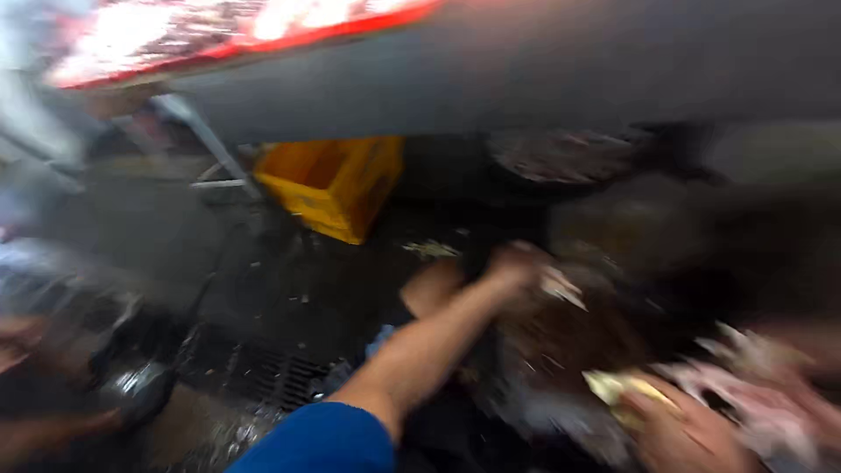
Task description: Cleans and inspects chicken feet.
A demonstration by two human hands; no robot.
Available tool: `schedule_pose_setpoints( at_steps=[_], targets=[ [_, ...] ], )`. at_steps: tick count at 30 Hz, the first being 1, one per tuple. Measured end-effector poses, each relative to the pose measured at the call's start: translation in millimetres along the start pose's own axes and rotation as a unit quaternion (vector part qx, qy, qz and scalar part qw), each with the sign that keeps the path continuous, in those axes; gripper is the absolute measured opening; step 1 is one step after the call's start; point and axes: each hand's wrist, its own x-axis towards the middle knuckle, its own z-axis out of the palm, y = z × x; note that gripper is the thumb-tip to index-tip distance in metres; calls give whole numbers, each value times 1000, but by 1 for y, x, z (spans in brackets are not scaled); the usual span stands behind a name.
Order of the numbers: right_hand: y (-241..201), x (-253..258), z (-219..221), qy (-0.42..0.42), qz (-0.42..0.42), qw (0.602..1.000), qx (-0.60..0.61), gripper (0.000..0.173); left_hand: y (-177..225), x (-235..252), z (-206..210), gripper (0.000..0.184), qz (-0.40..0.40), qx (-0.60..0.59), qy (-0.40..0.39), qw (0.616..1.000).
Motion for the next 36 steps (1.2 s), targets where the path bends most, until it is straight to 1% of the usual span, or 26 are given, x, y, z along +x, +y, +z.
schedule_pose_setpoints(
  at_steps=[1,2,4,6,9,11,12,14,16,18,20,23,25,27,28,30,33,36],
  targets=[
    [-9,6,10,44,31,998,-14,17,-5,14,-1,21,-17,-15,-22,1000],
    [-4,13,13,70,53,996,-21,22,-10,25,3,24,-30,-18,-40,999],
    [12,25,7,72,92,993,-8,32,-14,38,22,32,-52,-20,-49,997],
    [24,32,0,86,127,988,16,36,-14,41,42,27,-58,-14,-65,996],
    [43,33,-3,144,134,974,112,31,-14,44,68,18,-57,-4,-129,990],
    [52,32,-6,145,131,967,166,33,-16,47,84,13,-51,24,-157,986],
    [55,31,-9,135,132,966,174,35,-17,49,91,13,-47,37,-170,984],
    [59,33,-11,115,139,970,162,35,-22,51,101,14,-40,64,-182,980],
    [64,37,-8,106,146,972,150,31,-37,53,105,14,-33,68,-192,979],
    [69,43,-2,113,145,974,134,25,-56,56,108,13,-39,73,-187,979],
    [71,43,3,114,142,977,108,24,-68,56,110,14,-47,96,-169,980],
    [65,45,-1,123,125,980,95,25,-61,62,112,14,-9,122,-148,981],
    [62,44,-6,134,104,978,122,24,-56,64,111,11,-4,129,-133,983],
    [56,39,-7,133,71,976,156,23,-58,74,106,15,-36,112,-89,989],
    [53,37,-7,129,58,976,168,24,-58,80,104,17,-57,88,-60,993],
    [52,35,-5,127,55,975,176,25,-53,87,99,14,-84,16,-26,996],
    [59,37,-1,132,108,973,155,25,-48,72,101,15,-91,-40,-60,993],
    [68,39,2,124,136,964,194,31,-59,49,110,20,-103,-26,-104,989]
  ],
)
